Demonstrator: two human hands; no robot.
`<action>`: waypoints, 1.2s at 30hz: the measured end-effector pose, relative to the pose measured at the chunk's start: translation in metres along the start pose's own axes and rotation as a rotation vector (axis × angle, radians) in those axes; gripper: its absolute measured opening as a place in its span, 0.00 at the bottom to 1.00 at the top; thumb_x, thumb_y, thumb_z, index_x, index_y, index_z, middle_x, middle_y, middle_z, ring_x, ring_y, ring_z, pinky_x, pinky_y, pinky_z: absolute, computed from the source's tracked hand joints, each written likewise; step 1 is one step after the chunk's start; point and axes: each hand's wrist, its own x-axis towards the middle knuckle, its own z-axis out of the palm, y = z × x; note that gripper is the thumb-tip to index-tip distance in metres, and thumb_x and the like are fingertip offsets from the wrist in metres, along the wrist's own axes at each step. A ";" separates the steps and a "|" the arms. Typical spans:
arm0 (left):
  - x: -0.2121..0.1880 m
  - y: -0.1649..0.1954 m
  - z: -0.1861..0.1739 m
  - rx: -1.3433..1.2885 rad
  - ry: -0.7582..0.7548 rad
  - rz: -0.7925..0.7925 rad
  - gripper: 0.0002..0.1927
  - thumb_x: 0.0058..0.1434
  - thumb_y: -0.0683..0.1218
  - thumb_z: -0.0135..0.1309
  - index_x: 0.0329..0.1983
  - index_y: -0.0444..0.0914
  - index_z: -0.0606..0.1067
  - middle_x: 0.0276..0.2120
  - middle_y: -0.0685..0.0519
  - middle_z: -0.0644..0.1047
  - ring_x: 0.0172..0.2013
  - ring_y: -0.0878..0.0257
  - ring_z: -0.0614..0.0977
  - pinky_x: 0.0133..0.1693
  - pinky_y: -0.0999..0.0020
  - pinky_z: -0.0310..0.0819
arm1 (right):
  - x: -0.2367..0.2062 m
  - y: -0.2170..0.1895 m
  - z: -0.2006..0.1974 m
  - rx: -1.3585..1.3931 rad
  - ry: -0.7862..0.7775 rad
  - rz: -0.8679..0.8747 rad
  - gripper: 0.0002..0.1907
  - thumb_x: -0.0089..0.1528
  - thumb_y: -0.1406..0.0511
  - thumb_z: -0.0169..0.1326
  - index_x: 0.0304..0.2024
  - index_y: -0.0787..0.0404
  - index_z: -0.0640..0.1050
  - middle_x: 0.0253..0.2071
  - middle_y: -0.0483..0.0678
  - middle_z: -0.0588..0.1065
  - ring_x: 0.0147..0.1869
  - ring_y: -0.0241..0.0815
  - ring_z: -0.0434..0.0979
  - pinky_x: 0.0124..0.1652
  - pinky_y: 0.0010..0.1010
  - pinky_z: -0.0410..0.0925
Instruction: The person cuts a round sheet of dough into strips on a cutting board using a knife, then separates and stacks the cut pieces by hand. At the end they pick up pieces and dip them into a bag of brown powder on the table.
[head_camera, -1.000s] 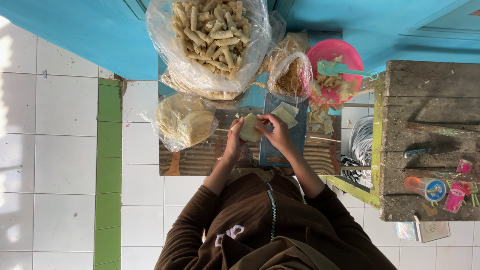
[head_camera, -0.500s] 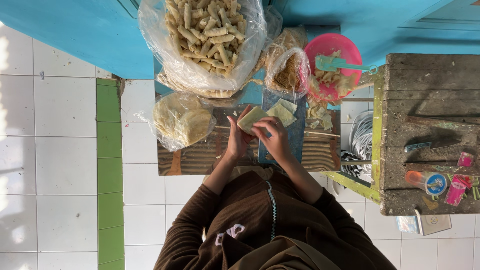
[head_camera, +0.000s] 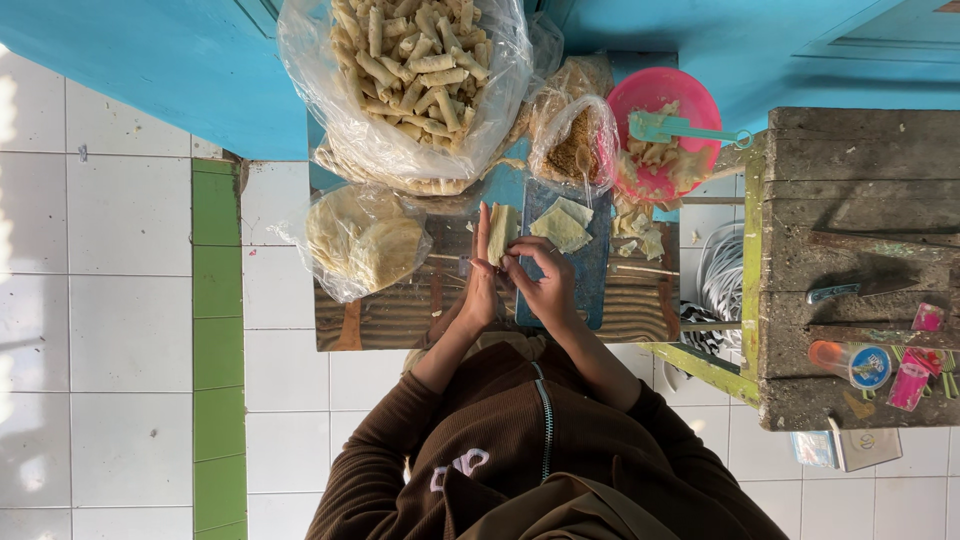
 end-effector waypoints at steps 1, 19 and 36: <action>0.001 0.006 0.000 0.027 0.000 0.012 0.58 0.64 0.81 0.13 0.81 0.35 0.38 0.78 0.36 0.52 0.76 0.45 0.58 0.75 0.51 0.41 | 0.000 0.000 0.000 0.000 -0.005 0.001 0.06 0.62 0.71 0.63 0.41 0.66 0.80 0.44 0.52 0.80 0.48 0.45 0.83 0.47 0.32 0.73; -0.006 -0.034 0.002 -0.333 -0.027 -0.333 0.39 0.76 0.57 0.37 0.85 0.45 0.40 0.65 0.43 0.67 0.42 0.61 0.68 0.41 0.69 0.67 | -0.018 0.057 0.004 0.428 -0.093 0.445 0.08 0.71 0.65 0.53 0.47 0.65 0.76 0.40 0.44 0.75 0.42 0.31 0.75 0.44 0.26 0.70; -0.004 -0.050 -0.001 -0.940 0.271 -0.463 0.33 0.67 0.54 0.30 0.74 0.38 0.63 0.64 0.48 0.72 0.59 0.57 0.77 0.55 0.60 0.77 | -0.032 0.165 -0.032 1.543 0.059 0.914 0.10 0.72 0.73 0.46 0.54 0.75 0.71 0.52 0.60 0.75 0.55 0.49 0.79 0.56 0.36 0.73</action>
